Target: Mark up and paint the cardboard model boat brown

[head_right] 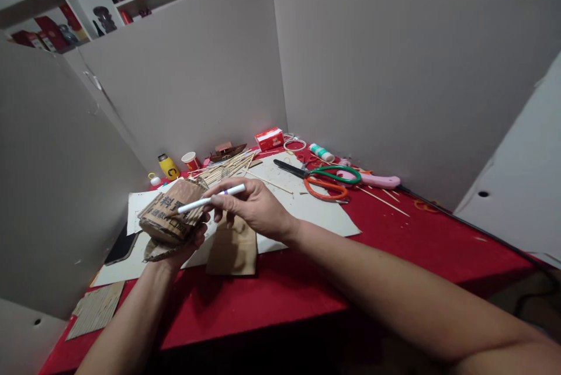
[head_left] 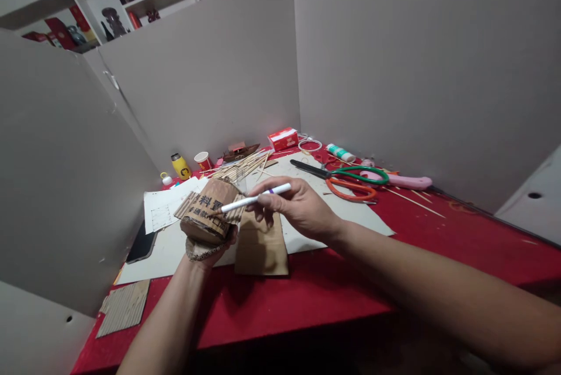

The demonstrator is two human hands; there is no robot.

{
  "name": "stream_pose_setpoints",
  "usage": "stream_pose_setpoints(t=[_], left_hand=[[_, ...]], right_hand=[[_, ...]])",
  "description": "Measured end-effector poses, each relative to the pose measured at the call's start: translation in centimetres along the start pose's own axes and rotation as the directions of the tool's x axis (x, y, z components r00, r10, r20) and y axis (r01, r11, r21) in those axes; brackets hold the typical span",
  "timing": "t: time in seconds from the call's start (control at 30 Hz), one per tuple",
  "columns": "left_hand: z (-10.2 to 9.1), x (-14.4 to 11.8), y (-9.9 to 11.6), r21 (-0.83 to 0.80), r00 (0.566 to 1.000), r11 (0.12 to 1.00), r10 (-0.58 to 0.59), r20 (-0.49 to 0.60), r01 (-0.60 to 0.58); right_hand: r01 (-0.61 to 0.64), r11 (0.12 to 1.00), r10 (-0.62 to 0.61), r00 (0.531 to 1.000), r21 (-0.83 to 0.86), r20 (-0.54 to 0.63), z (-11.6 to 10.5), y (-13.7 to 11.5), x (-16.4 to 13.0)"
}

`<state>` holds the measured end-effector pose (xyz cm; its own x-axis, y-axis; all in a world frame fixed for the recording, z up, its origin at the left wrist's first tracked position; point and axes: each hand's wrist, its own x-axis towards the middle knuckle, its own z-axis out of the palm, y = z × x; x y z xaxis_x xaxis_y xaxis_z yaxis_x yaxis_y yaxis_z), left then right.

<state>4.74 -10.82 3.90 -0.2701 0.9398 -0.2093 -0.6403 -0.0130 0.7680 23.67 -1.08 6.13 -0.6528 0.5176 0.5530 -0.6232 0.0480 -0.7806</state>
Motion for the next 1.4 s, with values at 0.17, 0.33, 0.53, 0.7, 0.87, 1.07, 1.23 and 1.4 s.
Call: stream_pose_setpoints(t=[0.17,0.33,0.53,0.7,0.87,1.07,1.23,1.4], left_hand=[[0.6,-0.4,0.1,-0.013,0.999,1.0,-0.016,-0.051,0.015],[0.6,-0.4,0.2,-0.052,0.996,0.998,-0.028,-0.086,0.024],[0.1,0.0,0.1,-0.093,0.994,0.995,-0.048,-0.098,0.039],[0.2,0.0,0.1,-0.063,0.989,0.998,-0.037,-0.14,0.028],[0.4,0.0,0.1,-0.107,0.997,0.994,-0.018,-0.072,0.01],[0.6,-0.3,0.1,-0.063,0.995,0.998,-0.03,-0.095,0.024],[1.3,-0.6,0.2,-0.028,0.995,0.999,0.015,-0.1,-0.018],[1.4,-0.6,0.1,-0.07,0.992,0.997,0.005,-0.124,-0.013]], right_hand=[[0.032,0.999,-0.034,0.996,-0.024,-0.083,0.0,-0.2,0.0],[0.015,0.999,-0.016,1.0,-0.044,-0.023,-0.2,-0.1,0.1],[-0.011,0.999,0.01,1.0,-0.033,-0.018,-0.1,0.0,0.0],[0.02,0.999,-0.024,0.988,-0.026,-0.152,-0.1,0.1,0.2],[-0.024,1.0,0.023,1.0,-0.012,-0.021,0.0,0.2,0.2],[-0.01,1.0,0.011,0.995,0.007,-0.1,-0.1,0.3,0.3],[-0.012,1.0,0.01,0.997,-0.019,-0.078,-0.2,0.2,0.1],[-0.025,1.0,0.025,0.999,0.014,-0.022,-0.2,0.2,0.2]])
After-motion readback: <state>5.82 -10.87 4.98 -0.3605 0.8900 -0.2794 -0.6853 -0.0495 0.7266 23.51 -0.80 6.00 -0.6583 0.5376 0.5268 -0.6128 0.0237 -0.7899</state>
